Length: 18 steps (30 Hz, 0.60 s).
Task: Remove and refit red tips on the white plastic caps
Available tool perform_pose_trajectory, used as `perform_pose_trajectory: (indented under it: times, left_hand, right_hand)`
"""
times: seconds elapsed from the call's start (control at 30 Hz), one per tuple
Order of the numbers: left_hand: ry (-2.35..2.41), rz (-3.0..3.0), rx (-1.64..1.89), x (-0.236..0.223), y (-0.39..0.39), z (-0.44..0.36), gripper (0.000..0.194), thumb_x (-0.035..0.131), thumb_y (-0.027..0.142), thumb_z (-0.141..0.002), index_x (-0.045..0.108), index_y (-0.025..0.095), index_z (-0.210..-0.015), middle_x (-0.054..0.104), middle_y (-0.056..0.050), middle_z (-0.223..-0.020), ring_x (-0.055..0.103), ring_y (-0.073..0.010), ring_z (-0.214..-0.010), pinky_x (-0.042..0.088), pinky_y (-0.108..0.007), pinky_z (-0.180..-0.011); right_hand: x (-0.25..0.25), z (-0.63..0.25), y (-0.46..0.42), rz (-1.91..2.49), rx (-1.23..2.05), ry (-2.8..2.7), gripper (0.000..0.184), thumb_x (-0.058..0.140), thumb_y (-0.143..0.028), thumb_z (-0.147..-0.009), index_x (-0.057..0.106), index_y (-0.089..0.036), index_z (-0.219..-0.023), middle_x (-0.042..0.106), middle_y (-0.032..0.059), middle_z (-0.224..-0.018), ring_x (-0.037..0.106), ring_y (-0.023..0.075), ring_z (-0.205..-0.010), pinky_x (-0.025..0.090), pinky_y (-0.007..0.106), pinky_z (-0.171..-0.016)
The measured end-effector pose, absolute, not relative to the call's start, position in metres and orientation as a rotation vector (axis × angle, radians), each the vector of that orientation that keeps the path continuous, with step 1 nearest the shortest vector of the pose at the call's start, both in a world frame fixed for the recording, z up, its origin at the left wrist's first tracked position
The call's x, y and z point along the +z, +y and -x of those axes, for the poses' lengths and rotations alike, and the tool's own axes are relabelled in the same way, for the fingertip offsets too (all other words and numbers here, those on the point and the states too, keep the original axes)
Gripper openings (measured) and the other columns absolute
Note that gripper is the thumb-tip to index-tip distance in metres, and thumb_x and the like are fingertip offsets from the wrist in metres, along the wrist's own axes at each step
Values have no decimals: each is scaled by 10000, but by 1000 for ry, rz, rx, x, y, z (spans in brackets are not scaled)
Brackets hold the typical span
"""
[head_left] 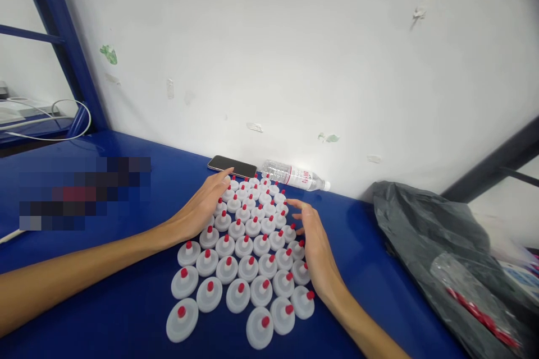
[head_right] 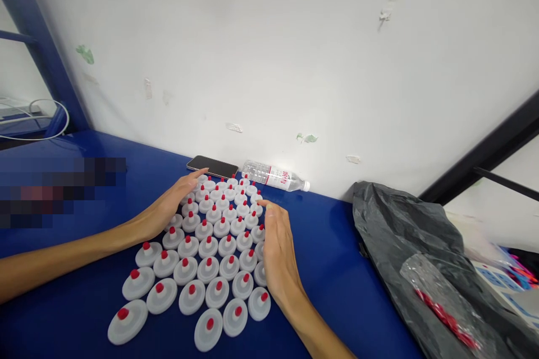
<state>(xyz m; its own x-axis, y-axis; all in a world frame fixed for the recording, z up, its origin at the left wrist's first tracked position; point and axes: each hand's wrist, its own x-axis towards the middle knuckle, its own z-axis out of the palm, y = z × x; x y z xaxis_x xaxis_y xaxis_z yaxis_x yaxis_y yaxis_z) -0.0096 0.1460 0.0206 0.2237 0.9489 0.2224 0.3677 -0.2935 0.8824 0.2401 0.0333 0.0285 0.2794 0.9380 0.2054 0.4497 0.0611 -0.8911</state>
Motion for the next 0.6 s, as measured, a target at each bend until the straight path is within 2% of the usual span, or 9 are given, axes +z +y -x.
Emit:
perform_pose_trajectory:
  times: [0.27,0.6]
  left_hand:
    - [1229,-1793,1041,21,145,10,766,289,750,-1053,417,357,-1697,412,-21,-1779,296,-346,-1669,193,-586,-1384]
    - [1230,-1811,1011,23,145,11,840,276,793,-1039,411,297,-1704,377,-68,-1795,298,-362,-1667,213,-576,-1376]
  right_hand:
    - [26,-243,35,1547,640,-1353,720,235,-807,-1054,688,-363,-1394,671,74,-1391,636,323,-1219,515,554,-1098]
    - [26,-241,35,1529,683,-1360,699,243,-801,-1062,664,-366,-1412,648,66,-1434,611,321,-1269,483,565,-1142]
